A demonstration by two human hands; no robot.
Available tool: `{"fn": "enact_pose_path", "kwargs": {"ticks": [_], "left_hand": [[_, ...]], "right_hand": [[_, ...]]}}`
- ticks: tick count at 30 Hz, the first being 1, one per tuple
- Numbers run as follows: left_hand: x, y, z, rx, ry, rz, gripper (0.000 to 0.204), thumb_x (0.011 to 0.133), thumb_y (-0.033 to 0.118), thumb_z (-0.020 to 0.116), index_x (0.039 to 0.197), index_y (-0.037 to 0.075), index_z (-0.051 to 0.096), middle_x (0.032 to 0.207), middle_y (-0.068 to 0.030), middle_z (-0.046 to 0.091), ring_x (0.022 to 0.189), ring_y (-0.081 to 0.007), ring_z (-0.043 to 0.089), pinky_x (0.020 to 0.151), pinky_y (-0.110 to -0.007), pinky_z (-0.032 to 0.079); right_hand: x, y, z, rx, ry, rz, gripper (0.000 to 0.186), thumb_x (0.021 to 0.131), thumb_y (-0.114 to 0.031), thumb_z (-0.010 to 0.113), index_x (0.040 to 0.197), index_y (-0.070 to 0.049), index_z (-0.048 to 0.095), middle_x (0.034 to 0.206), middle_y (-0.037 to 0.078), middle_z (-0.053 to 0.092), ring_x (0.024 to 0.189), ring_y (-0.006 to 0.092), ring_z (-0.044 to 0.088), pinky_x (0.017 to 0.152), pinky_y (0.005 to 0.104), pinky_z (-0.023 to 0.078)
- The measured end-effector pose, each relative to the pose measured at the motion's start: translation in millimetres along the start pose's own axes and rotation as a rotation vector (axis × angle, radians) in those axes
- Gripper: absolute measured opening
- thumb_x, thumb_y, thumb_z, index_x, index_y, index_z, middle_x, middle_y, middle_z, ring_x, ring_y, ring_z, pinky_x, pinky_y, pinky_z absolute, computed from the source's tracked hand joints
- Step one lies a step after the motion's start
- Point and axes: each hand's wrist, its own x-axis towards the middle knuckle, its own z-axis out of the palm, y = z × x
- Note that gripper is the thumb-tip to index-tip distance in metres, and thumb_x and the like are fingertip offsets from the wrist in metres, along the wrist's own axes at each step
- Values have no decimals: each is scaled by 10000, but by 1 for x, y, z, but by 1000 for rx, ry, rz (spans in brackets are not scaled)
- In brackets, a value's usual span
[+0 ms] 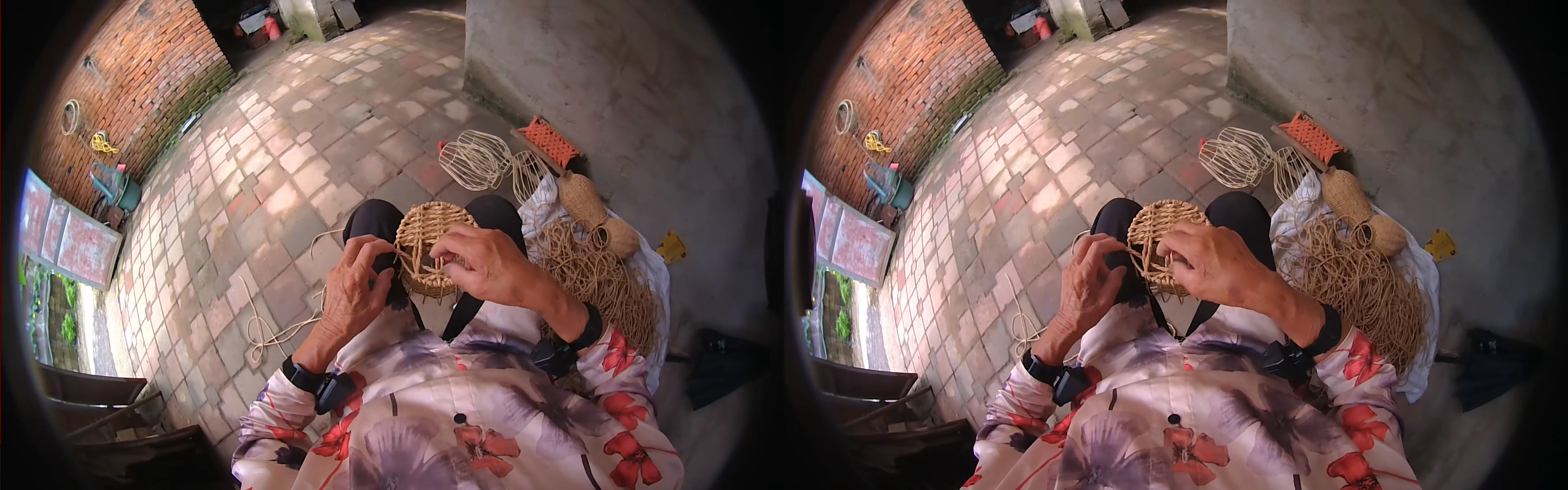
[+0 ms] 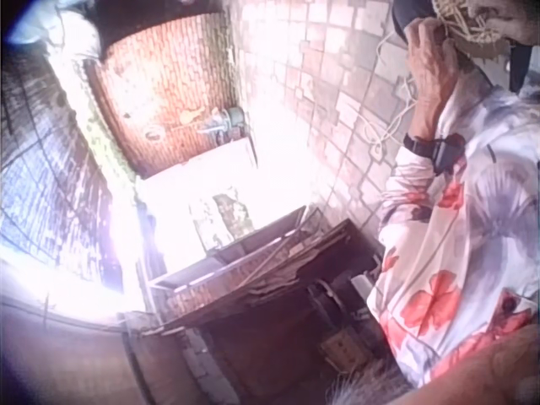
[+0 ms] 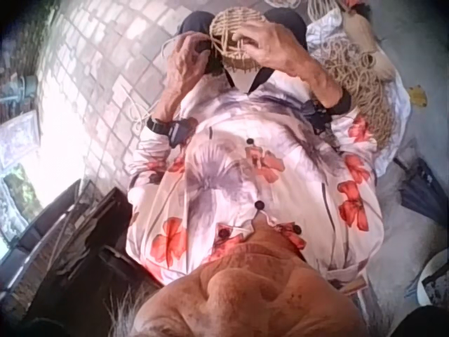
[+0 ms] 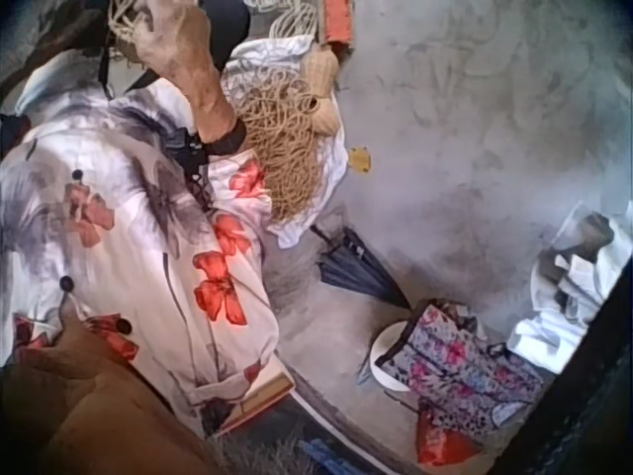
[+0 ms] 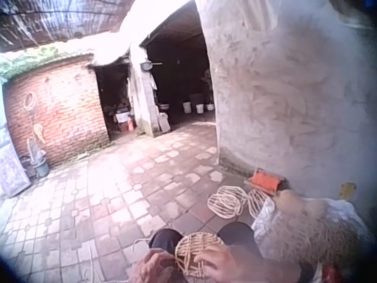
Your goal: Weaving a circular base of a basket using straw rope material.
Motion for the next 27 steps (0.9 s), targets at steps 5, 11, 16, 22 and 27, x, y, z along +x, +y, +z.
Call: {"fn": "enact_pose_path", "kwargs": {"ticks": [5, 11, 16, 22, 27], "left_hand": [[1, 2, -4, 2, -53, -44, 308, 801, 24, 665, 1096, 66, 590, 1027, -107, 615, 625, -190, 619, 591, -316, 502], [1, 15, -10, 7, -137, 152, 156, 818, 60, 691, 952, 38, 616, 773, -114, 638, 679, -304, 651, 600, -374, 506], [-4, 21, -8, -5, -174, 152, 84, 861, 89, 652, 925, 66, 604, 712, -97, 627, 617, -291, 646, 559, -379, 503], [-10, 21, -10, -85, -137, 2, 77, 880, 74, 645, 939, 31, 621, 731, -144, 651, 630, -312, 660, 576, -360, 507], [-13, 20, -11, -231, -158, -213, 103, 915, 110, 621, 906, 8, 637, 690, -76, 635, 611, -144, 604, 575, -306, 480]], "right_hand": [[-11, -23, 15, -280, -87, 40, 274, 787, -186, 701, 1024, -81, 615, 842, 103, 642, 778, 312, 659, 659, 418, 518], [-15, -18, 19, -303, -119, 55, 263, 796, -211, 712, 1015, -100, 620, 786, 91, 649, 748, 298, 671, 626, 416, 515], [-15, -23, 23, -331, -92, 52, 223, 798, -218, 714, 972, -104, 632, 758, 91, 655, 717, 297, 671, 612, 416, 511], [-12, -23, 18, -309, -111, 81, 177, 805, -216, 703, 924, -101, 639, 723, 114, 642, 707, 312, 663, 612, 424, 502], [-8, -22, 10, -271, -181, 78, 167, 808, -190, 681, 950, -103, 666, 734, 142, 647, 718, 338, 653, 609, 430, 497]]}}
